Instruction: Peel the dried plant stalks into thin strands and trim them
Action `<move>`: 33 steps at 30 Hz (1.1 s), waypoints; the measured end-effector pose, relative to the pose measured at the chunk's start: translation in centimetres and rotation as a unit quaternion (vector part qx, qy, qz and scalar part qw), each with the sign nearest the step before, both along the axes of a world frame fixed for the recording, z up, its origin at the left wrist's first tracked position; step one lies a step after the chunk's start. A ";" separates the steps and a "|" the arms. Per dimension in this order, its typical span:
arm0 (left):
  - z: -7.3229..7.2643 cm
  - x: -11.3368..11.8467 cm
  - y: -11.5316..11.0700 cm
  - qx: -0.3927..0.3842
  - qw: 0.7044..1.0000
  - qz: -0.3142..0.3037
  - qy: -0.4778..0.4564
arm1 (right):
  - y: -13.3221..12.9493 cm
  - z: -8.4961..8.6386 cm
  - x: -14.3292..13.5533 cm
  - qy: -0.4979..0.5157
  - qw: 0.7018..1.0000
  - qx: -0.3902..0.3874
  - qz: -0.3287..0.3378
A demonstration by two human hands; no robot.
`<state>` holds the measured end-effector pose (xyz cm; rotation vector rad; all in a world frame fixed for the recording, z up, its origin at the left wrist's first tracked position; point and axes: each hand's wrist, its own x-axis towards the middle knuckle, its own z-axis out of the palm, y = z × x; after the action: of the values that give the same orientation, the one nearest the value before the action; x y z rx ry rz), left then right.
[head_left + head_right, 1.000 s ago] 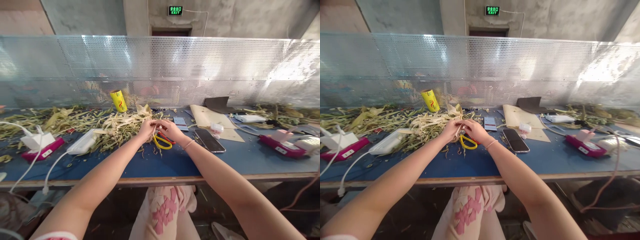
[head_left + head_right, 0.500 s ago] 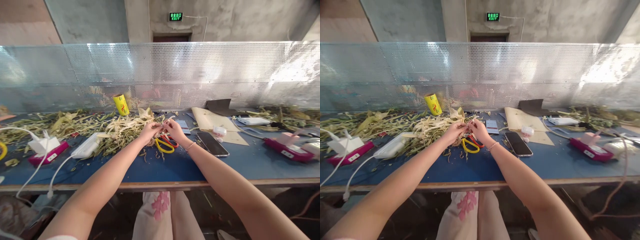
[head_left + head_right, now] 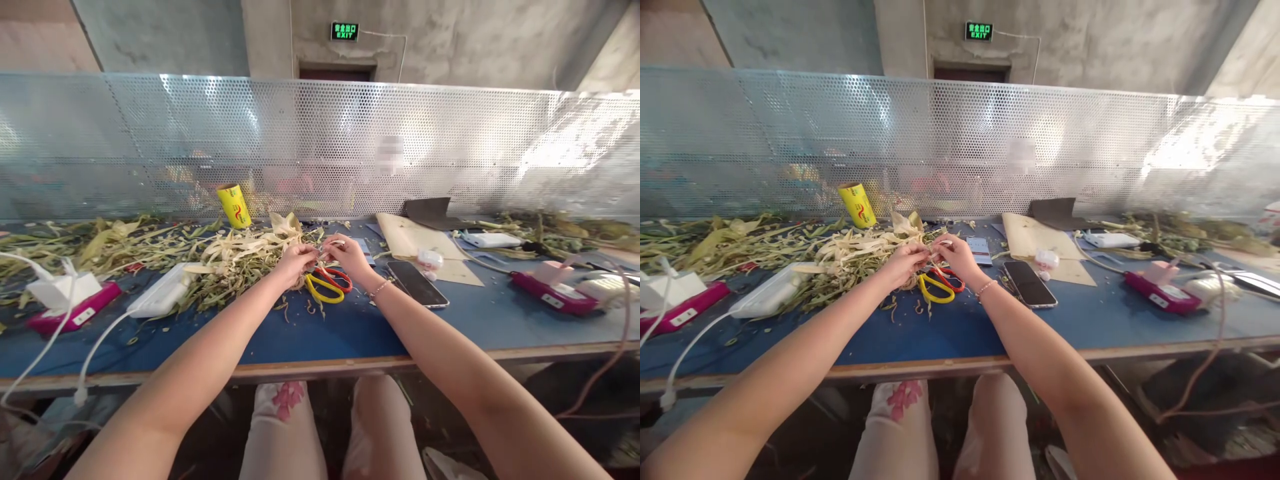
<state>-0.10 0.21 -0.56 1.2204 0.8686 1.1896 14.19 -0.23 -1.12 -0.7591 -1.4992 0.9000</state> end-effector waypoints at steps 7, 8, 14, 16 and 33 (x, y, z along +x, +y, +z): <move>0.5 0.2 -0.6 -0.019 0.999 -0.019 0.046 | 0.2 0.0 0.3 0.038 0.999 -0.022 0.020; 0.6 0.2 -0.7 -0.021 0.998 -0.017 0.051 | 0.2 0.0 0.4 0.039 0.999 -0.024 0.018; 0.8 -0.4 -0.5 0.040 0.995 -0.012 0.091 | -0.1 0.4 0.5 0.024 0.999 -0.020 0.012; 0.7 -0.5 -0.3 0.047 0.993 -0.008 0.105 | -0.1 0.4 0.5 0.028 0.999 -0.010 0.020; 0.6 0.0 0.0 -0.007 0.996 0.086 0.038 | 0.1 -0.4 -0.1 -0.029 0.998 0.050 0.021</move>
<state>-0.12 0.25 0.03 1.2051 1.0550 1.2785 14.07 -0.16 -1.49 -0.6888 -1.6048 0.8337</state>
